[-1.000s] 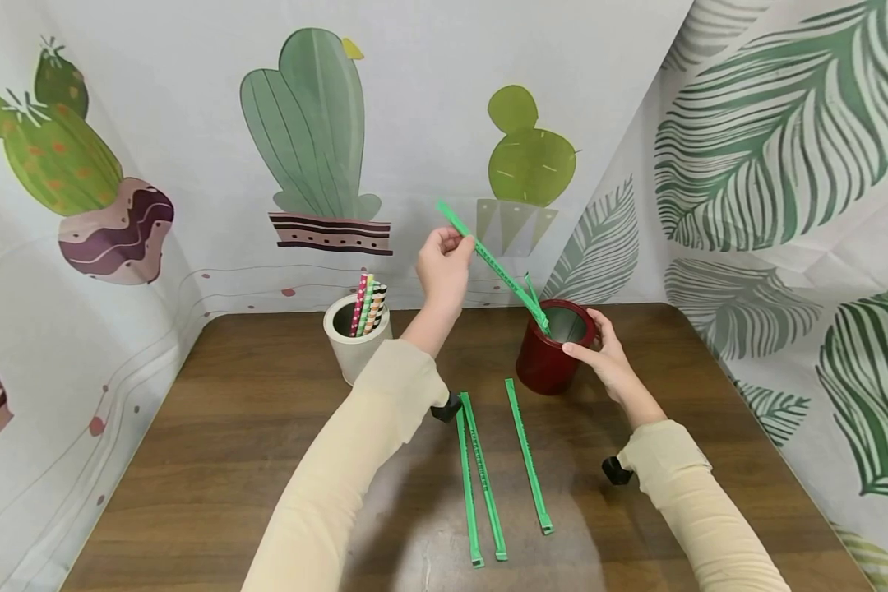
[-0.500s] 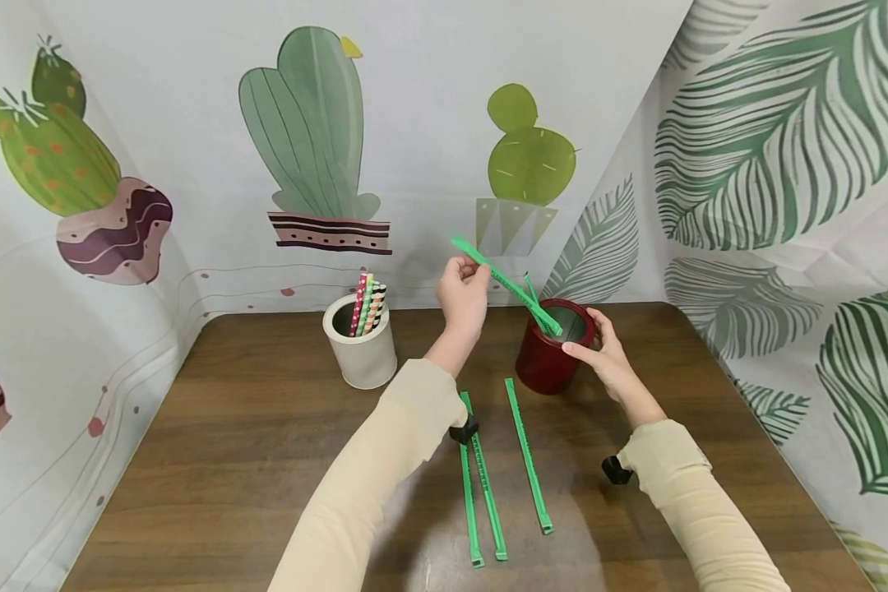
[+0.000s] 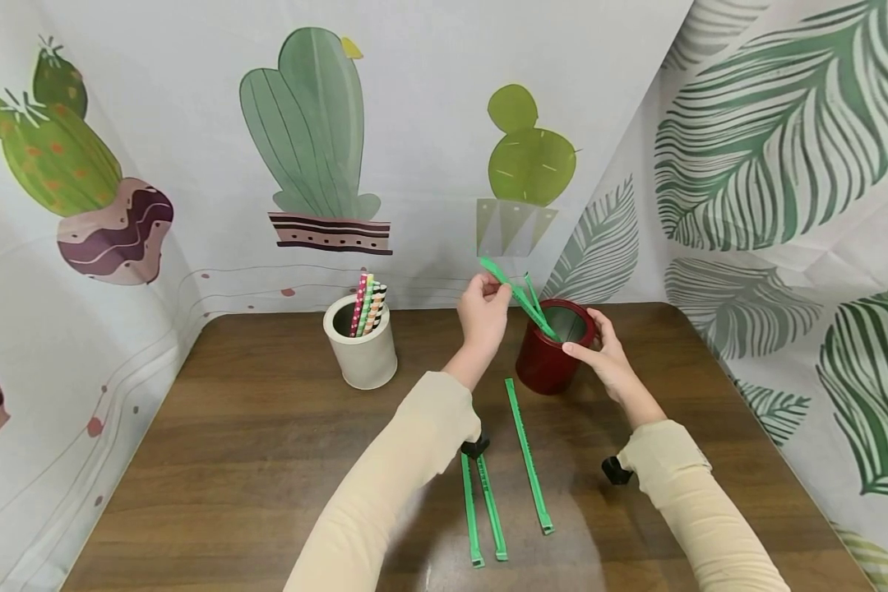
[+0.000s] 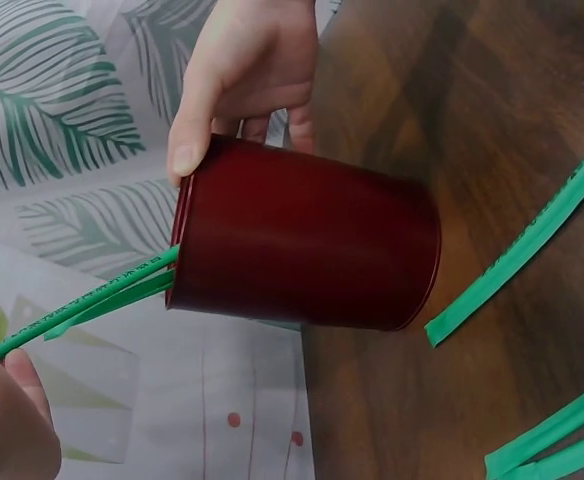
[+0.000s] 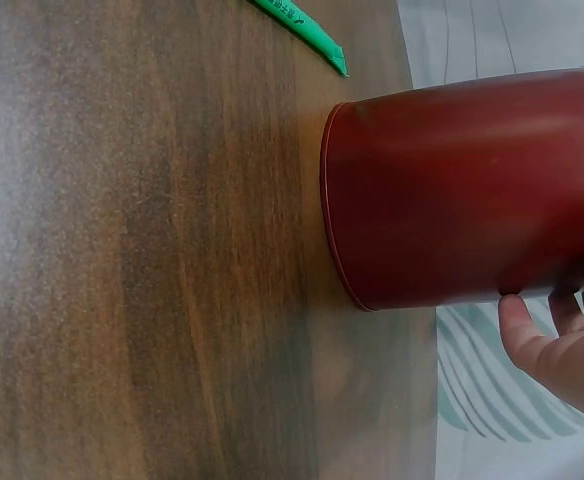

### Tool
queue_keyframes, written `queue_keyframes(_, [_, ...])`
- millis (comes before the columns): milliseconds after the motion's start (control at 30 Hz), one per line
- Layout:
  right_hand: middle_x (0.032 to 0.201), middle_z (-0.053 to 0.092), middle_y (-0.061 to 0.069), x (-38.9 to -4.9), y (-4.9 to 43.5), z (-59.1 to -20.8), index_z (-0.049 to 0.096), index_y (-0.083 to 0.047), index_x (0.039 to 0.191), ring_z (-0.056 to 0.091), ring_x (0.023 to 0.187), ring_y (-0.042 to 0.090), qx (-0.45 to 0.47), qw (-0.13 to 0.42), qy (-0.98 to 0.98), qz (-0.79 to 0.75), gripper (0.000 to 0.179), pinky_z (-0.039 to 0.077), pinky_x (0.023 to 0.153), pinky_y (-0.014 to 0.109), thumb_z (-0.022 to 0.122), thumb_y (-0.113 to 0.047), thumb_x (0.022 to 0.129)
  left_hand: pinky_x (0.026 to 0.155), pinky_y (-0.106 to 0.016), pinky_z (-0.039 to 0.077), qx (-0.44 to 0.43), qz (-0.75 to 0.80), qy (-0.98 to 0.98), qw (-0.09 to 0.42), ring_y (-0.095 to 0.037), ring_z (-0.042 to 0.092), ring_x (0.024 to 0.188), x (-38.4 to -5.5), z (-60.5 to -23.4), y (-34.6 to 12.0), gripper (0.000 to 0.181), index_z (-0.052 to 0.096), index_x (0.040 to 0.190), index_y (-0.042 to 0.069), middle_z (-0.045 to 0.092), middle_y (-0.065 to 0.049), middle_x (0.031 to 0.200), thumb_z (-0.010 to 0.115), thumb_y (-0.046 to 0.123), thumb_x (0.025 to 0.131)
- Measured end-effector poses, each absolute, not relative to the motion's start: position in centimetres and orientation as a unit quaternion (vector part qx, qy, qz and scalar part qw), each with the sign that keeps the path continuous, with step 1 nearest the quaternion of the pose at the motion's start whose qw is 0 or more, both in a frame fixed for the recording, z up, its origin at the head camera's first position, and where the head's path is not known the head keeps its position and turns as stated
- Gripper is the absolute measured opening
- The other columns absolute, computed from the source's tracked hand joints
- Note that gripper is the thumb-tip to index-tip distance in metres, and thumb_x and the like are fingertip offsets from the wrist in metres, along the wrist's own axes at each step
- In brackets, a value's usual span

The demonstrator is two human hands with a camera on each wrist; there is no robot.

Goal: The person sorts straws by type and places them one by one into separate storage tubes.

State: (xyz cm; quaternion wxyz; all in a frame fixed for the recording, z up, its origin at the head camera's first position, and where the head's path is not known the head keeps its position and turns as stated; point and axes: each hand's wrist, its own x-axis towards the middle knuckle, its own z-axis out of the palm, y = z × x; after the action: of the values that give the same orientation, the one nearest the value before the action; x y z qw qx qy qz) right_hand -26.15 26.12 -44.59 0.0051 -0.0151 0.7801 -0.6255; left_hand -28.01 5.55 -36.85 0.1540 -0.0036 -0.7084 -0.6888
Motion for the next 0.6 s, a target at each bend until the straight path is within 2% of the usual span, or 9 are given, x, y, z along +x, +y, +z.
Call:
queue_keyframes(300, [0.144,0.018,0.013,-26.1,26.0,-44.6,0.010,-0.013,0.141,0.021,0.129,0.027,-0.015,0.000,0.782,-0.623,0.079,0.030,0.090,0.025,0.061,-0.011,0.081,0.061,-0.018,0.046,0.020,-0.672,-0.732,0.110,-0.010,0.057,0.072,-27.5,-37.4,6.5,0.010,0.061,0.088,0.007,0.063,-0.006,0.083,0.059,0.015,0.082])
queue_keyframes(600, [0.143,0.020,0.012,-26.0,26.0,-44.6,0.012,-0.015,0.141,0.023,0.127,0.026,-0.019,-0.003,0.785,-0.619,0.079,0.032,0.087,0.021,0.063,-0.017,0.081,0.058,-0.019,0.045,0.029,-0.661,-0.746,0.069,-0.010,0.059,0.066,-27.5,-38.2,7.1,0.013,0.062,0.087,0.007,0.063,-0.004,0.080,0.059,0.019,0.082])
